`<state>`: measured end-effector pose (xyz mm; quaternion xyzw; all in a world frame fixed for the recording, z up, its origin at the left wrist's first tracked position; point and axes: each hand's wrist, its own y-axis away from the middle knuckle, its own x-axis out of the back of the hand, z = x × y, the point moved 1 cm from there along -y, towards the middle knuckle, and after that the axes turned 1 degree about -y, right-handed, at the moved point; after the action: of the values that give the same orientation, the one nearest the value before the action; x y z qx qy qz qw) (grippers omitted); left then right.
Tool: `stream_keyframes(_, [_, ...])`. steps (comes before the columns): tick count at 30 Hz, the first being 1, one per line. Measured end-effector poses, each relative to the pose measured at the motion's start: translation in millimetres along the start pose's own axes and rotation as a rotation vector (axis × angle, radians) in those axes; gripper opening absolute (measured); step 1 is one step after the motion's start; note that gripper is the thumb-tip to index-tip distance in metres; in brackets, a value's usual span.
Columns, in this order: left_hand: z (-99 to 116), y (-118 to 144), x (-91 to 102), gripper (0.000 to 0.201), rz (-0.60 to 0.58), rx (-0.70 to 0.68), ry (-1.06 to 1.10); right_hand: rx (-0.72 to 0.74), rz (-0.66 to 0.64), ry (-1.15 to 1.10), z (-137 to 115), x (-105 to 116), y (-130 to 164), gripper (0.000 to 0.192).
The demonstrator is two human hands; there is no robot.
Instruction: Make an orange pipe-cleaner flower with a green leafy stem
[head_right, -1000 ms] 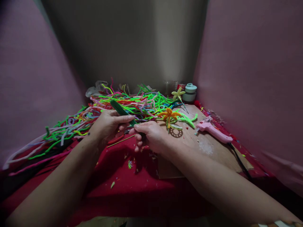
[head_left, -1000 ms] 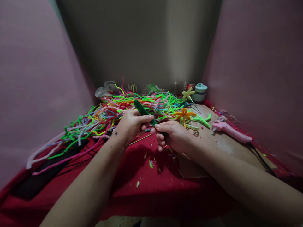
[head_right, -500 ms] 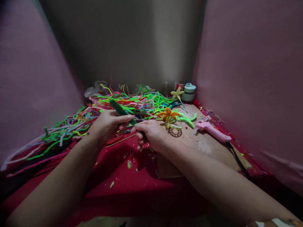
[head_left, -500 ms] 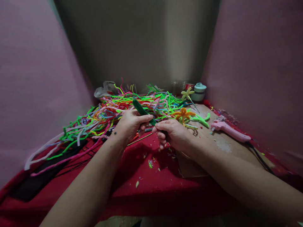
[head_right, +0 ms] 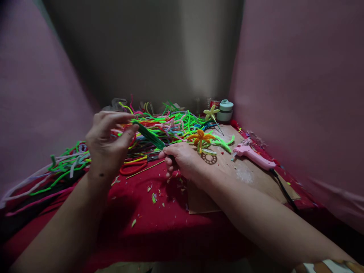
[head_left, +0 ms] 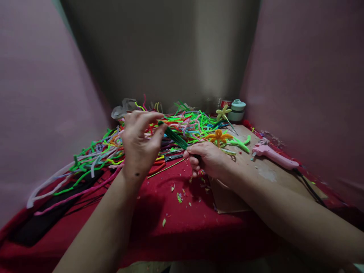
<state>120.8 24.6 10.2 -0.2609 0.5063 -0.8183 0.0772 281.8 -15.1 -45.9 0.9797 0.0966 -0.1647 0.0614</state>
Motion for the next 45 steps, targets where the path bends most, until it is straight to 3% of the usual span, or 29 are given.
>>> stream_keyframes(3, [6.9,5.4,-7.7,0.009,-0.319,-0.401,-0.088,0.01,0.015,0.073,-0.3,0.5,-0.4,0.014])
stream_keyframes(5, [6.7,9.6,-14.9,0.012,-0.504,-0.535,-0.113,0.032,0.015,0.125,-1.1,1.2,-0.5,0.013])
stream_keyframes(8, [2.9,13.4,-21.3,0.016,-0.624,-0.574,-0.147,-0.008,-0.01,0.205,-3.4,3.4,-1.0,0.013])
stream_keyframes(17, [2.1,17.6,-20.9,0.023,-0.75,-0.563,-0.242,-0.147,-0.208,0.258,-12.5,13.5,-2.5,0.017])
stream_keyframes(24, [4.0,19.9,-24.0,0.028,-0.76,-0.522,-0.277,-0.189,-0.252,0.214,-13.0,16.5,-2.2,0.019])
stream_keyframes(27, [2.2,16.5,-23.3,0.026,-0.722,-0.467,-0.274,-0.16,-0.208,0.151,-15.5,16.2,-2.1,0.03])
stream_keyframes(30, [0.3,10.9,-19.9,0.022,-0.665,-0.386,-0.3,-0.085,-0.098,0.081,-16.3,16.5,-4.2,0.039])
stream_keyframes(34, [-1.3,5.7,-15.9,0.02,-0.623,-0.285,-0.279,0.083,-0.01,0.126,-12.0,16.8,-8.0,0.025])
stream_keyframes(39, [-0.3,4.4,-15.9,0.019,-0.636,-0.147,-0.219,0.218,0.079,0.103,-7.6,12.8,-8.8,0.016])
stream_keyframes(45, [3.2,4.2,-17.8,0.019,-0.676,0.139,-0.107,0.356,0.198,0.208,-8.2,6.0,-4.6,0.012])
